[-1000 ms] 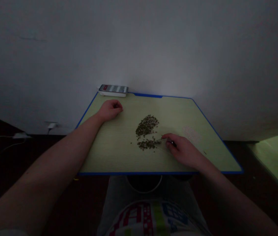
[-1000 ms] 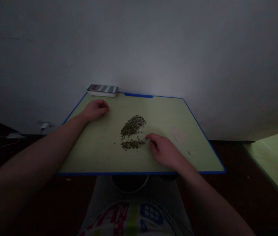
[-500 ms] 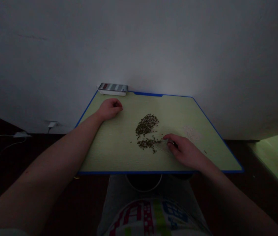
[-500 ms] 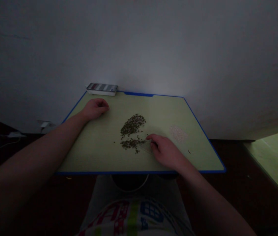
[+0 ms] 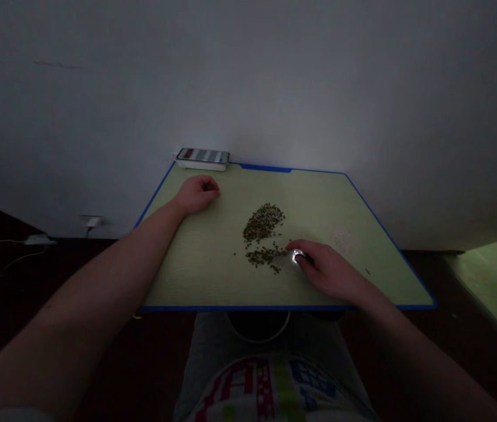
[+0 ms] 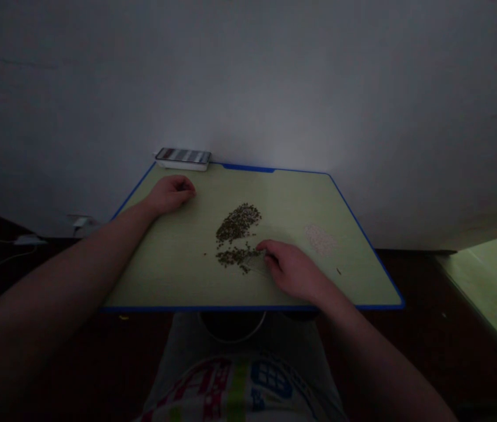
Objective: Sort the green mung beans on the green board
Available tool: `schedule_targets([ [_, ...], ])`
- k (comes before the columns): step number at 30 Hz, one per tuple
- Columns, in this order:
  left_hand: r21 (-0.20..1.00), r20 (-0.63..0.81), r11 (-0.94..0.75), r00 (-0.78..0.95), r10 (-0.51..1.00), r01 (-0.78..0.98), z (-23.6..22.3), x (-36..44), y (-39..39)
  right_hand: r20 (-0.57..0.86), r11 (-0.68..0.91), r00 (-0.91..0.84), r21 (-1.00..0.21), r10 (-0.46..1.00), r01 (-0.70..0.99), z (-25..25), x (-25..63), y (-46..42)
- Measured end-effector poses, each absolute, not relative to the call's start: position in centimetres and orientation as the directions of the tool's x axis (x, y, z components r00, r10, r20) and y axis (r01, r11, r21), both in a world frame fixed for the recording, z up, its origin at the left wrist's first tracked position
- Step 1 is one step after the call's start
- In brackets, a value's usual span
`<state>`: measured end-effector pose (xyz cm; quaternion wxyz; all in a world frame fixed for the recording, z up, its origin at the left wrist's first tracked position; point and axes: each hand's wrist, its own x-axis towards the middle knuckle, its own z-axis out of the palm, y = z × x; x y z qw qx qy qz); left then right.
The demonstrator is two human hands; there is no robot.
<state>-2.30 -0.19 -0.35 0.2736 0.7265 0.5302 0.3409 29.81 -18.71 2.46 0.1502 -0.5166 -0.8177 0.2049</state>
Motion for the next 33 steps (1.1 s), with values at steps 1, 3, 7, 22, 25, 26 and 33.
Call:
schedule_targets([
  [1,0.758,0.208,-0.288,0.203,0.957,0.585,-0.3,-2.3,-0.2,0.037,0.384,-0.422,-0.490,0.906,0.783,2.5,29.7,-18.7],
  [3,0.754,0.207,-0.286,0.200,0.958,0.591,-0.2,-2.3,-0.3,0.036,0.383,-0.420,-0.486,0.907,0.785,2.6,29.5,-18.7],
  [7,0.746,0.196,-0.281,0.204,0.959,0.604,0.0,-2.2,-0.5,0.017,0.362,-0.401,-0.465,0.916,0.808,2.9,29.0,-18.6],
  [22,0.754,0.217,-0.302,0.212,0.953,0.584,-0.4,-2.3,-0.1,0.024,0.402,-0.438,-0.444,0.899,0.801,2.9,27.5,-18.0],
  [25,0.751,0.218,-0.307,0.219,0.951,0.585,-0.4,-2.4,-0.1,0.020,0.403,-0.442,-0.446,0.897,0.799,3.0,27.5,-18.1],
  [26,0.749,0.213,-0.304,0.220,0.952,0.589,-0.4,-2.3,-0.1,0.017,0.404,-0.443,-0.447,0.896,0.799,3.0,27.6,-18.2],
  [33,0.754,0.208,-0.300,0.222,0.953,0.585,-0.3,-2.3,-0.1,0.018,0.392,-0.432,-0.455,0.902,0.800,2.8,27.7,-18.3],
])
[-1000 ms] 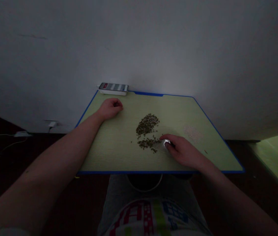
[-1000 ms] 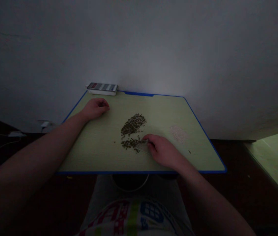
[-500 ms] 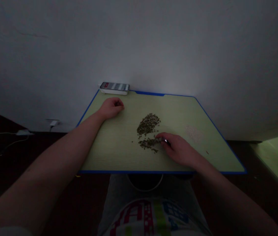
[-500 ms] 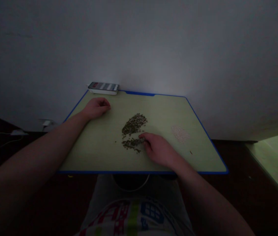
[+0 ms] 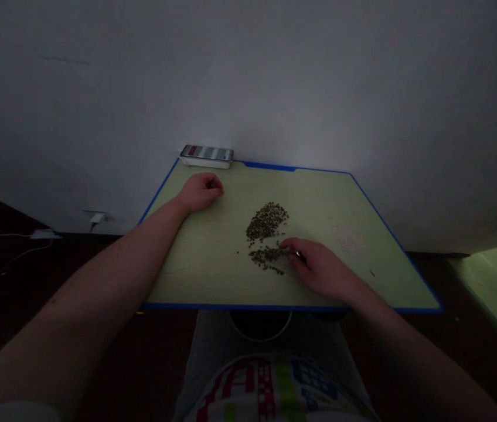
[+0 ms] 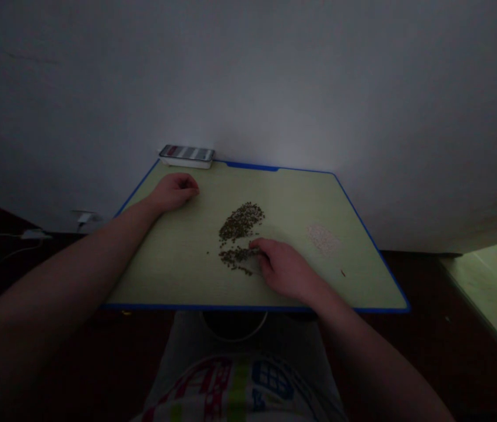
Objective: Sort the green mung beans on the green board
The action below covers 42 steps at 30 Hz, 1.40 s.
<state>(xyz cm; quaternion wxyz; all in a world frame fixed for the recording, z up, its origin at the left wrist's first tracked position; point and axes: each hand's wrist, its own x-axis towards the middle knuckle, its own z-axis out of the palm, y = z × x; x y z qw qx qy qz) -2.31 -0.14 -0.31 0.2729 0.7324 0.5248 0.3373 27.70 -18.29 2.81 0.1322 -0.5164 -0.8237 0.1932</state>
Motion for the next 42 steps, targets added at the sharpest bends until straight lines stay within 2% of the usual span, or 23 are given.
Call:
schedule_targets([
  [22,0.752,0.207,-0.296,0.215,0.954,0.589,-0.2,-2.3,-0.2,-0.011,0.366,-0.423,-0.481,0.906,0.796,3.1,27.5,-19.2],
  [31,0.749,0.199,-0.285,0.207,0.958,0.598,0.2,-2.1,-0.6,-0.004,0.332,-0.374,-0.452,0.927,0.828,3.1,27.5,-19.2],
  [42,0.752,0.201,-0.286,0.206,0.958,0.594,0.2,-2.0,-0.5,-0.015,0.363,-0.419,-0.471,0.908,0.804,3.2,28.0,-19.5],
])
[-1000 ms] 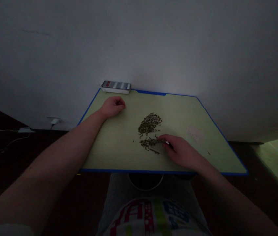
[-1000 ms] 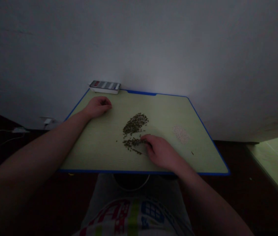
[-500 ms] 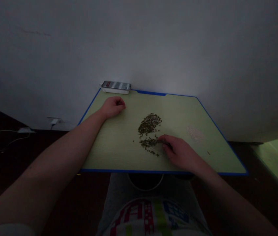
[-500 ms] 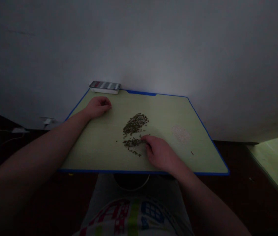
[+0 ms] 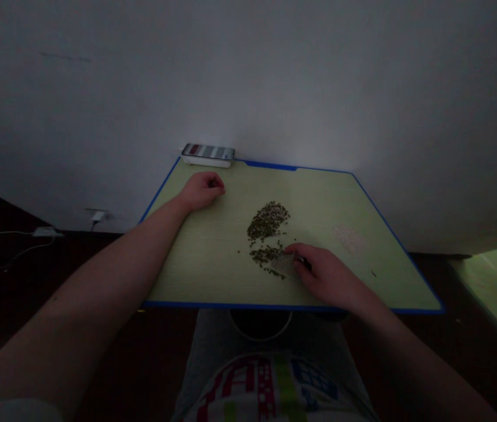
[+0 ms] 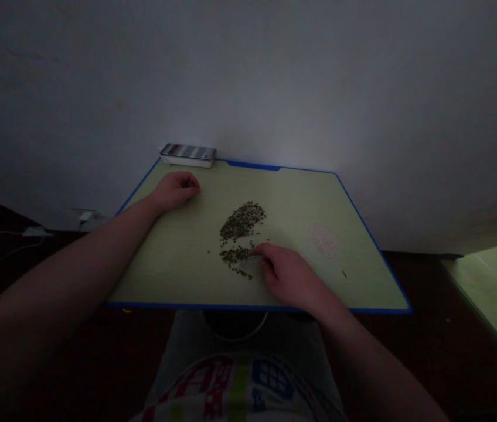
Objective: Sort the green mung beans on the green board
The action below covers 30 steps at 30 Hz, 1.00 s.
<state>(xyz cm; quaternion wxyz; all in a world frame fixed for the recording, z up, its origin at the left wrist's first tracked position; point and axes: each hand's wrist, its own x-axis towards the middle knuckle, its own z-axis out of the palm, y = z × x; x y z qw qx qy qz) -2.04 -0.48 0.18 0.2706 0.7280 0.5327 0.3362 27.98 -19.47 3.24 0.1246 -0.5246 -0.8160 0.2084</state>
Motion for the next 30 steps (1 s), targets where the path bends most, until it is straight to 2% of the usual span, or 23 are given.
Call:
schedule_targets([
  [23,0.734,0.222,-0.304,0.208,0.953,0.608,-0.1,-2.1,-0.3,0.002,0.374,-0.412,-0.425,0.911,0.825,3.1,26.3,-19.0],
  [30,0.737,0.209,-0.301,0.218,0.953,0.606,0.3,-2.1,-0.6,0.015,0.391,-0.429,-0.443,0.903,0.807,3.1,26.0,-18.9],
])
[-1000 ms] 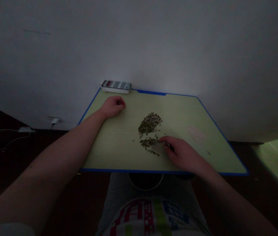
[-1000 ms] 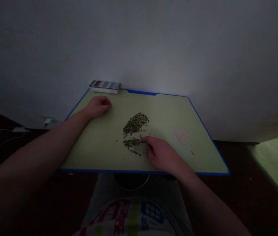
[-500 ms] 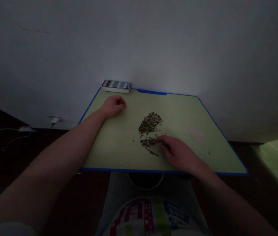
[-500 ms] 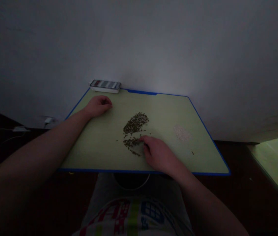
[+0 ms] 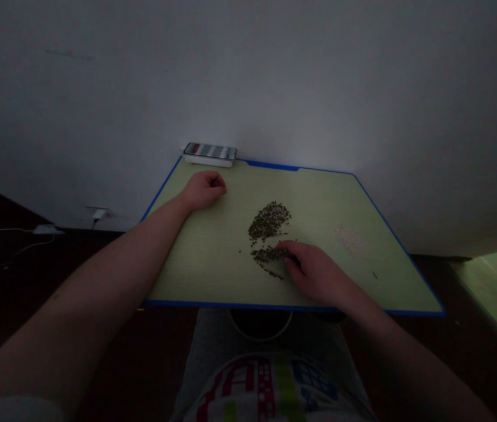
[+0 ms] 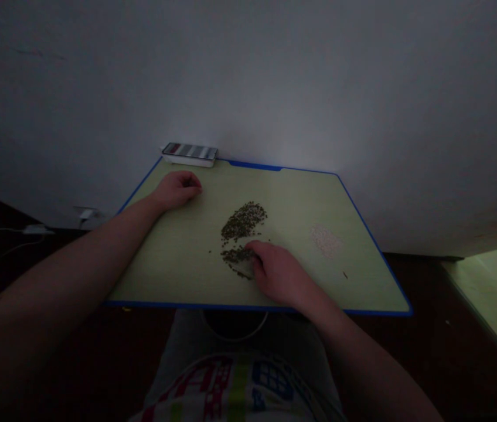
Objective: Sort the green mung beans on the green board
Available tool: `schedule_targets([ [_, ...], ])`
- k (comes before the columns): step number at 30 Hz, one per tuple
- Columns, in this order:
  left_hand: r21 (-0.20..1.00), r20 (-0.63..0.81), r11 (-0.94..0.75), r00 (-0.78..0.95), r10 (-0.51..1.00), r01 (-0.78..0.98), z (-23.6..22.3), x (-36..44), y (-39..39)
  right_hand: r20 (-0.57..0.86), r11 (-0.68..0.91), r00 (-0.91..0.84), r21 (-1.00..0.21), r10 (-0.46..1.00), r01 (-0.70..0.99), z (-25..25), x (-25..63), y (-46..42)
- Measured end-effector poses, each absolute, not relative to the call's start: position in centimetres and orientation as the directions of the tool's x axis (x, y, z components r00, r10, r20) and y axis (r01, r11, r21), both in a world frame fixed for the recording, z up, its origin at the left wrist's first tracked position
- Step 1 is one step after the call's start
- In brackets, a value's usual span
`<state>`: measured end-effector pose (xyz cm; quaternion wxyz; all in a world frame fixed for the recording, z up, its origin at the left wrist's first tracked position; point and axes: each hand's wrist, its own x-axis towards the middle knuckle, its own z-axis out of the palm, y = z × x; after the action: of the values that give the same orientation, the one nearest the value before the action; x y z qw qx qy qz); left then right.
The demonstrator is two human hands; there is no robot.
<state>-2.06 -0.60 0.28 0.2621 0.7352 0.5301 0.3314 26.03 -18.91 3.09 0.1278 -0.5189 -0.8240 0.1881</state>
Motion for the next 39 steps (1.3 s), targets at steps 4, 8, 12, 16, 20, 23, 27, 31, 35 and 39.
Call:
schedule_targets([
  [4,0.733,0.218,-0.312,0.226,0.949,0.605,0.0,-2.2,-0.4,-0.002,0.385,-0.433,-0.454,0.902,0.804,3.2,25.9,-19.1],
  [8,0.743,0.211,-0.303,0.220,0.952,0.597,-0.1,-2.2,-0.2,-0.011,0.377,-0.426,-0.447,0.905,0.811,3.3,25.6,-19.1],
  [12,0.749,0.206,-0.297,0.218,0.954,0.592,-0.1,-2.1,-0.3,-0.011,0.369,-0.414,-0.432,0.910,0.823,3.4,25.5,-18.9],
  [16,0.748,0.209,-0.300,0.219,0.953,0.592,0.0,-2.1,-0.3,-0.017,0.360,-0.405,-0.425,0.914,0.831,3.5,25.4,-18.8],
  [20,0.745,0.205,-0.295,0.215,0.955,0.598,0.1,-2.1,-0.4,-0.002,0.379,-0.419,-0.424,0.908,0.822,3.4,25.4,-18.7],
  [23,0.738,0.214,-0.297,0.207,0.955,0.606,0.1,-2.1,-0.4,0.002,0.390,-0.430,-0.425,0.903,0.817,3.4,25.2,-18.6],
  [27,0.739,0.211,-0.296,0.209,0.955,0.606,0.1,-2.1,-0.4,0.006,0.411,-0.451,-0.421,0.892,0.808,3.4,25.0,-18.4],
  [31,0.737,0.214,-0.305,0.220,0.952,0.603,0.1,-2.1,-0.4,-0.004,0.451,-0.494,-0.400,0.869,0.798,3.6,24.7,-18.1],
  [35,0.737,0.216,-0.307,0.220,0.951,0.602,0.2,-2.1,-0.4,-0.032,0.502,-0.559,-0.397,0.829,0.768,3.9,24.3,-17.9],
  [39,0.724,0.225,-0.318,0.225,0.948,0.612,0.1,-2.1,-0.4,-0.073,0.521,-0.601,-0.426,0.796,0.740,4.2,24.0,-18.0],
])
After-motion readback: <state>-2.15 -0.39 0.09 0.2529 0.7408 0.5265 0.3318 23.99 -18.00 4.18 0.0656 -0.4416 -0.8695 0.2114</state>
